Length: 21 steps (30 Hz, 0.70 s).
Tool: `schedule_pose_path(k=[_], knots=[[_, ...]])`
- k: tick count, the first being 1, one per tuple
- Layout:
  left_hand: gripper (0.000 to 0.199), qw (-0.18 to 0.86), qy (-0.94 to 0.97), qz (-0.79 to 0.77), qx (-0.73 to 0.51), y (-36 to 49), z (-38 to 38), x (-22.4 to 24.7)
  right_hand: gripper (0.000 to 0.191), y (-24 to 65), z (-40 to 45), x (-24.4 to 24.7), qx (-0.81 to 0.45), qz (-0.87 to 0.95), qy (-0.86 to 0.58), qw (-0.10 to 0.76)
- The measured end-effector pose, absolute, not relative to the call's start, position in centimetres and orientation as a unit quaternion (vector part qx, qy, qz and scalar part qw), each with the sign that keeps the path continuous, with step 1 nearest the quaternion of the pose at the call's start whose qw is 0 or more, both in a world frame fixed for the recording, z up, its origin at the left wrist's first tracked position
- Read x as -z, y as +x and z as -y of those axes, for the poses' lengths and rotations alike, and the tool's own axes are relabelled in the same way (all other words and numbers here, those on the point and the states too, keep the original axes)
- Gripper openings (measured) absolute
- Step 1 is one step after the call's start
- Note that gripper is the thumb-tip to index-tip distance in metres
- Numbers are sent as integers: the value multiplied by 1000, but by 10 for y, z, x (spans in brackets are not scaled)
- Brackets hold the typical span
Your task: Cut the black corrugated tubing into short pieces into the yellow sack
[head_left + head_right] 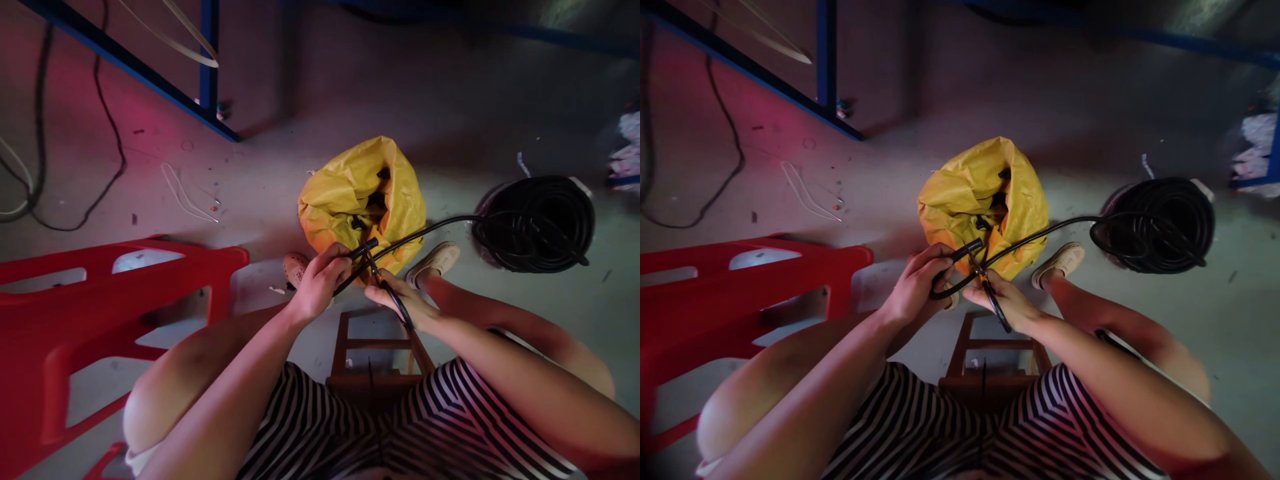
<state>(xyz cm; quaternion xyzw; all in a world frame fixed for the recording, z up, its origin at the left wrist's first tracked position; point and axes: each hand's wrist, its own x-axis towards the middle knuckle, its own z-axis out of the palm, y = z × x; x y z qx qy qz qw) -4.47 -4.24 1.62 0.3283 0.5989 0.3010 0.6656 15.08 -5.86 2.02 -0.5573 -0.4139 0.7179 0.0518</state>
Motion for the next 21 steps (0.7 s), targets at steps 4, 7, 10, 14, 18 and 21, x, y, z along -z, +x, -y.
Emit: schedule_pose_path(k=[4, 7, 10, 14, 18, 21], knots=[[24, 657, 366, -593, -288, -43, 41, -19, 47, 151, 56, -18, -724, 419, -546, 49], [24, 644, 388, -600, -273, -43, 40, -21, 47, 152, 53, -19, -727, 416, -542, 63], [27, 634, 403, -604, -264, -43, 40, -21, 48, 153, 52, -18, -732, 414, -535, 81], [28, 633, 414, -603, -253, -45, 39, -23, 45, 155, 55, -11, -728, 425, -532, 85], [29, 634, 419, -598, -255, -45, 38, -24, 39, 157, 57, -7, -714, 440, -538, 83], [30, 638, 416, -594, -258, -44, 37, -24, 38, 159, 57, -6, -708, 444, -545, 67]])
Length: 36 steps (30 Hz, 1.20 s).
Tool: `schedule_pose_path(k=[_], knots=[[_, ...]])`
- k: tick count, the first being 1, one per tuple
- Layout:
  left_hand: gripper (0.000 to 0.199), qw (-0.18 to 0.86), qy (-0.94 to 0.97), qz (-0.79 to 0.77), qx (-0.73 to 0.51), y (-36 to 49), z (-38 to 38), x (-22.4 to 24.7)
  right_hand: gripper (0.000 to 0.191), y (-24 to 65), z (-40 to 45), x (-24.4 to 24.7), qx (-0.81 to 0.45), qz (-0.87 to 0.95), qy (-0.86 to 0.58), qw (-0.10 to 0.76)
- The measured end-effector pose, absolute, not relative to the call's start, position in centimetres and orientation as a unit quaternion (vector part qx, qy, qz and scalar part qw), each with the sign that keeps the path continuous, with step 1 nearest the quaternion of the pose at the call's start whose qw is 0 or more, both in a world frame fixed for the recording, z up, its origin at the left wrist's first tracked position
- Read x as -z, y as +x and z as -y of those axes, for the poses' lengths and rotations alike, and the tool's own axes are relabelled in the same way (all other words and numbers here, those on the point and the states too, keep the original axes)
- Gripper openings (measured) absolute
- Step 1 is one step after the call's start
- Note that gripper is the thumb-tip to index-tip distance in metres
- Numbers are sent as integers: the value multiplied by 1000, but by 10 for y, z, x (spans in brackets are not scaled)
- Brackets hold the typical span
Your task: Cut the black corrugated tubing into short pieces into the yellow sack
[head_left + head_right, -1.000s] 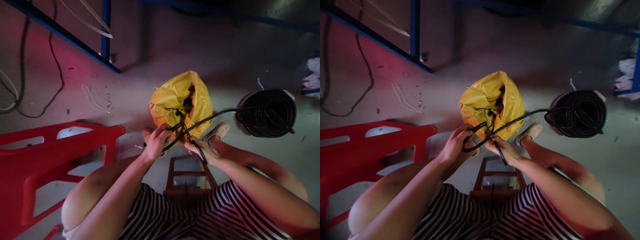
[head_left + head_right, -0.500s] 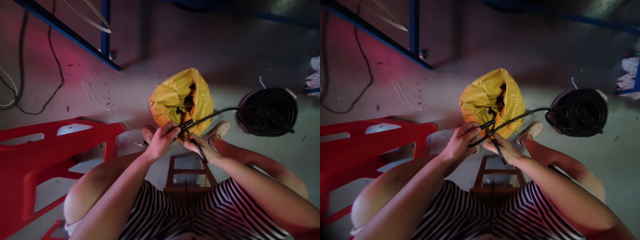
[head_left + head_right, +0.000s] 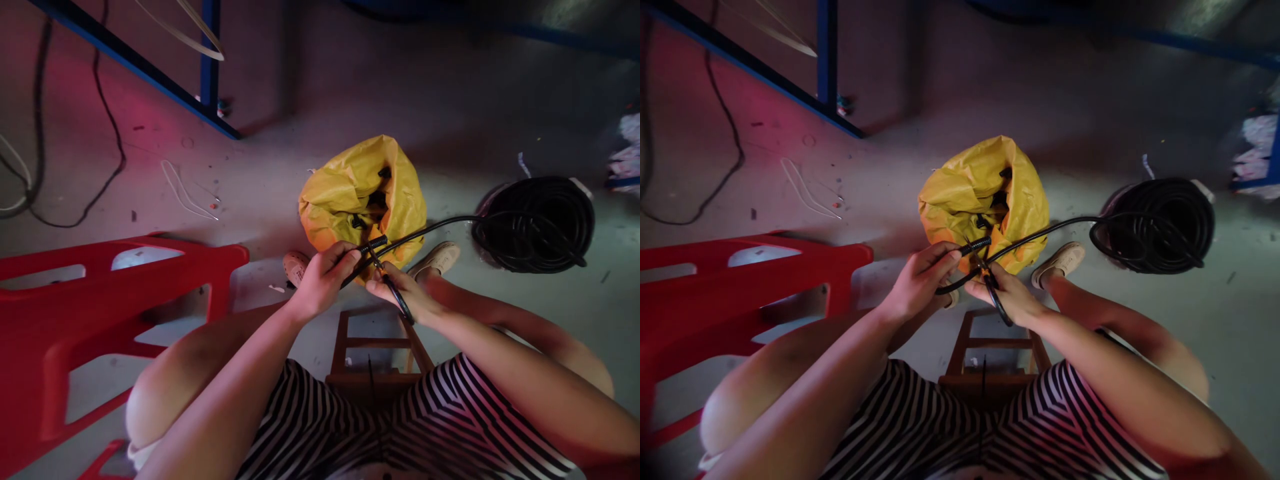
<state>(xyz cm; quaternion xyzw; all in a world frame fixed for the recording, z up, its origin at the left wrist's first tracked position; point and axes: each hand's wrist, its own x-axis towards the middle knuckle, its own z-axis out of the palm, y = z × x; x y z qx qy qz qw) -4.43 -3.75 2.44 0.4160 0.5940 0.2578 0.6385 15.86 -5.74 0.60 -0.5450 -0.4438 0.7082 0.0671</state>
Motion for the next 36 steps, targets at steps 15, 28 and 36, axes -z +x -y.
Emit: schedule_pose_path(k=[15, 28, 36], knots=[[33, 638, 414, -594, -262, -43, 36, -25, 41, 158, 54, -11, -718, 446, -532, 44], [32, 636, 414, -597, -260, -43, 37, -26, 42, 159, 54, -10, -727, 438, -525, 70], [30, 637, 411, -603, -249, -41, 39, -25, 44, 159, 55, -6, -725, 442, -525, 66]])
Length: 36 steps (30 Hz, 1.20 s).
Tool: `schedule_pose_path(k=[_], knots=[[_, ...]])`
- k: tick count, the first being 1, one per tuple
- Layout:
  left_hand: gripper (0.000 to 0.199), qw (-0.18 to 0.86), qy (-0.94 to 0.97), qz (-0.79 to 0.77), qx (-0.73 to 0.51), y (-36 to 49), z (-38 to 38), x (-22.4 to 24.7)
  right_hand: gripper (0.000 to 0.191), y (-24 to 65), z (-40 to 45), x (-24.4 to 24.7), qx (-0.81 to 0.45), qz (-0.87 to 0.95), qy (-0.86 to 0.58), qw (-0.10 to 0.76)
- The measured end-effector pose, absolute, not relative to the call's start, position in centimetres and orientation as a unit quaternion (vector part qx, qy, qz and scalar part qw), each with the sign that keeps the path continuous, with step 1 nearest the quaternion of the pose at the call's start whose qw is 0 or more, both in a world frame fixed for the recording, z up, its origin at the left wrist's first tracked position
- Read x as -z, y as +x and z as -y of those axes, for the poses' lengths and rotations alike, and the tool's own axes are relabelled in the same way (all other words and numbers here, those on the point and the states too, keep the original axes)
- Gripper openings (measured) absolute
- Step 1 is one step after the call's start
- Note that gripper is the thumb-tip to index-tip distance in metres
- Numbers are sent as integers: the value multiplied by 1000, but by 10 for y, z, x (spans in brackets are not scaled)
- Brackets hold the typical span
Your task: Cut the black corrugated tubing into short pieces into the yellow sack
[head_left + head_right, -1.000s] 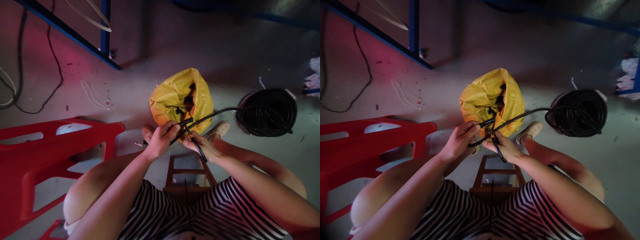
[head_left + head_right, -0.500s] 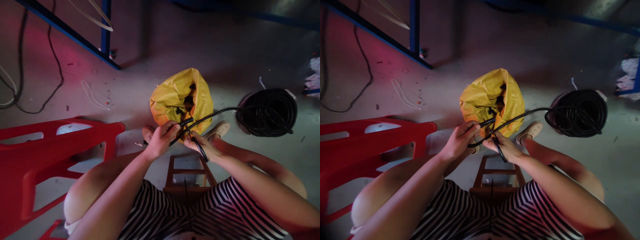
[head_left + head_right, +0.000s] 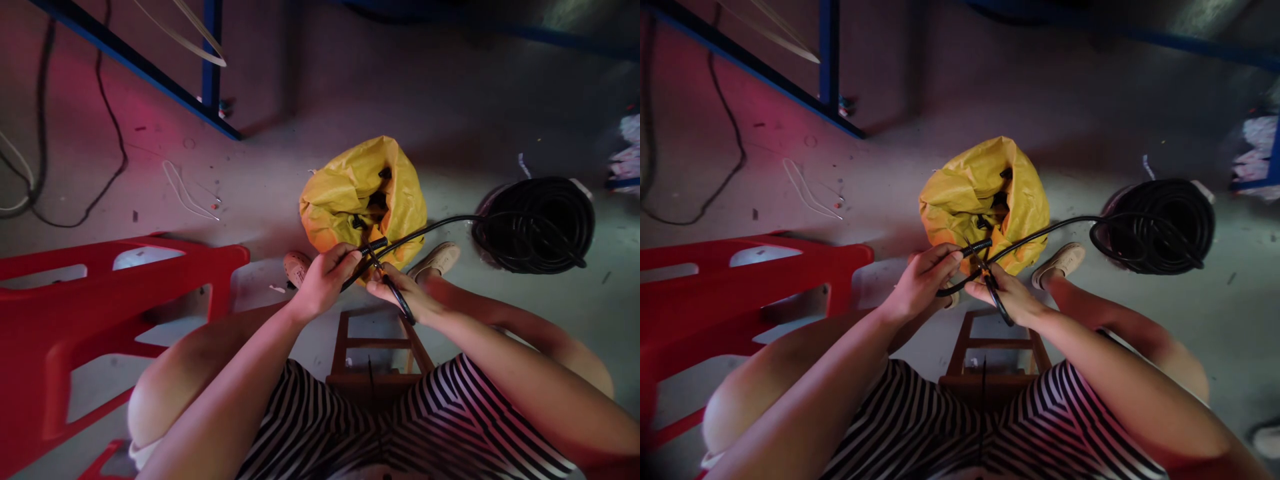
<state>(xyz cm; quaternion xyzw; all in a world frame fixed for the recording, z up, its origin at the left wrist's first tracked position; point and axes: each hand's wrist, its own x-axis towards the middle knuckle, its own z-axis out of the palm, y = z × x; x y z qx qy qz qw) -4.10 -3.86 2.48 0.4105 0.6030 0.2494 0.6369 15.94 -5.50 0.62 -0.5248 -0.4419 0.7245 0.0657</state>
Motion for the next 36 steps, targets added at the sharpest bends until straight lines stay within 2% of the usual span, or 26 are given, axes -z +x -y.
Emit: schedule_pose_path(k=[18, 36], knots=[[29, 640, 404, -598, -265, -40, 40, -24, 45, 159, 54, -11, -725, 441, -528, 39], [31, 635, 410, -597, -269, -40, 41, -25, 48, 159, 55, -8, -725, 440, -528, 51]])
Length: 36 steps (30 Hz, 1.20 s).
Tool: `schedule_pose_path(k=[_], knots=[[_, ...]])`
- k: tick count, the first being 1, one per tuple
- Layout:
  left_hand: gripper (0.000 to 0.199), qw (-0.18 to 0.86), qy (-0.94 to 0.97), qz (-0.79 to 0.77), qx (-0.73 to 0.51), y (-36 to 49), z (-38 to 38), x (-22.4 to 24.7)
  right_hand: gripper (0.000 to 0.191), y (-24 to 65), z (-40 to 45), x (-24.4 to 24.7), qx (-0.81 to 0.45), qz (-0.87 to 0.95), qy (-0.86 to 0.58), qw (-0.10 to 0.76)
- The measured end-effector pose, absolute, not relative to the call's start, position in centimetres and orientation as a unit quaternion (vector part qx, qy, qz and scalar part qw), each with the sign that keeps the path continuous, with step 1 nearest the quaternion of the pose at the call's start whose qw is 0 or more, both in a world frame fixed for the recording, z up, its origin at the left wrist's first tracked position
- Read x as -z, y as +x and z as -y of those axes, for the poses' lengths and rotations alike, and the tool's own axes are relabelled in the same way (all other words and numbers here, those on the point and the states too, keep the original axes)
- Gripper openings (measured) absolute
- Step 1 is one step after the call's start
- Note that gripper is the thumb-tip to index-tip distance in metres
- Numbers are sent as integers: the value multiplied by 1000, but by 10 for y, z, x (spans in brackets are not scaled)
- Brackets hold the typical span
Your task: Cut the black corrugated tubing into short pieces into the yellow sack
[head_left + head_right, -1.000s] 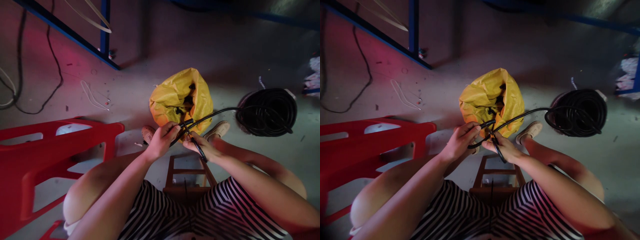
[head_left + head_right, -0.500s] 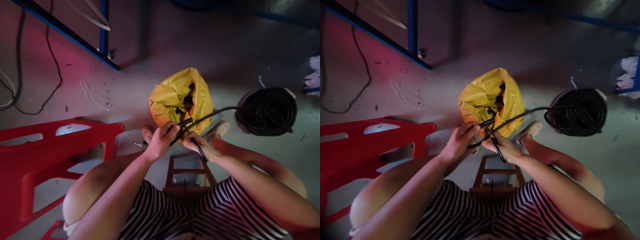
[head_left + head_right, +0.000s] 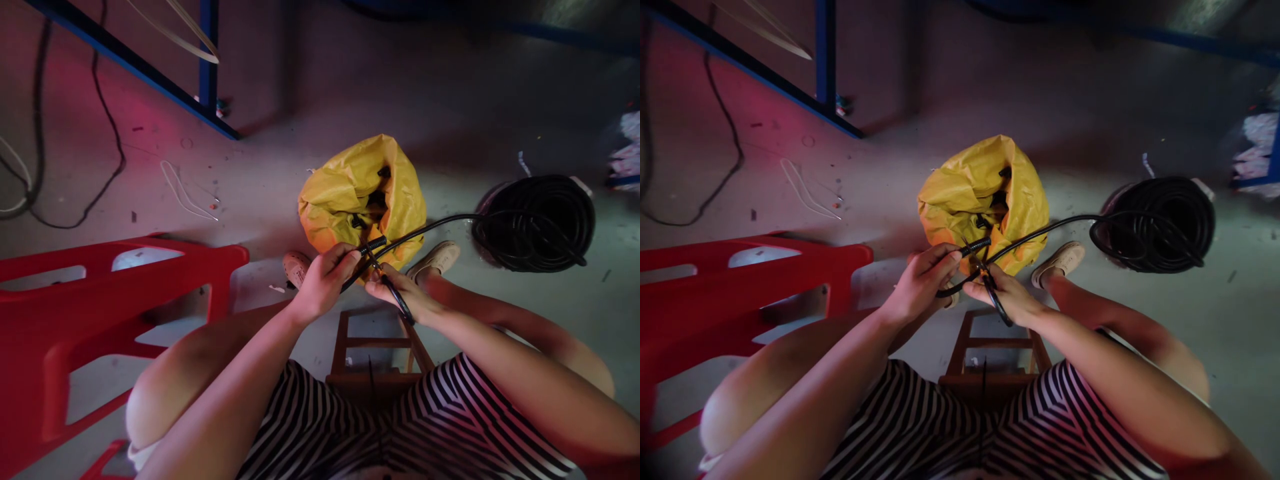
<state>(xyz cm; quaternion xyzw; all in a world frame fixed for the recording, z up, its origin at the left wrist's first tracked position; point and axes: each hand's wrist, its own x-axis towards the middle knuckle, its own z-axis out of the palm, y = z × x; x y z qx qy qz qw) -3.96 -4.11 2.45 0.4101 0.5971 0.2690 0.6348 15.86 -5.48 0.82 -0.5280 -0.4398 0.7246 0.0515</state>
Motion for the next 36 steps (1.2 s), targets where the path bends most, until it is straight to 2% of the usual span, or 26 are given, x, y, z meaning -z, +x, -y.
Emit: schedule_pose_path(k=[6, 13, 25, 32, 36], knots=[[33, 650, 399, -591, -263, -40, 41, -22, 54, 159, 55, -8, -723, 443, -528, 42], [33, 659, 406, -583, -246, -44, 37, -22, 65, 157, 62, -4, -714, 463, -520, 72], [36, 667, 374, -596, -245, -44, 36, -20, 65, 158, 65, -5, -732, 407, -544, 58], [35, 667, 400, -580, -242, -46, 46, -9, 66, 161, 54, 0, -725, 385, -560, 109], [31, 662, 356, -587, -301, -43, 57, -2, 66, 162, 47, 3, -745, 344, -559, 121]])
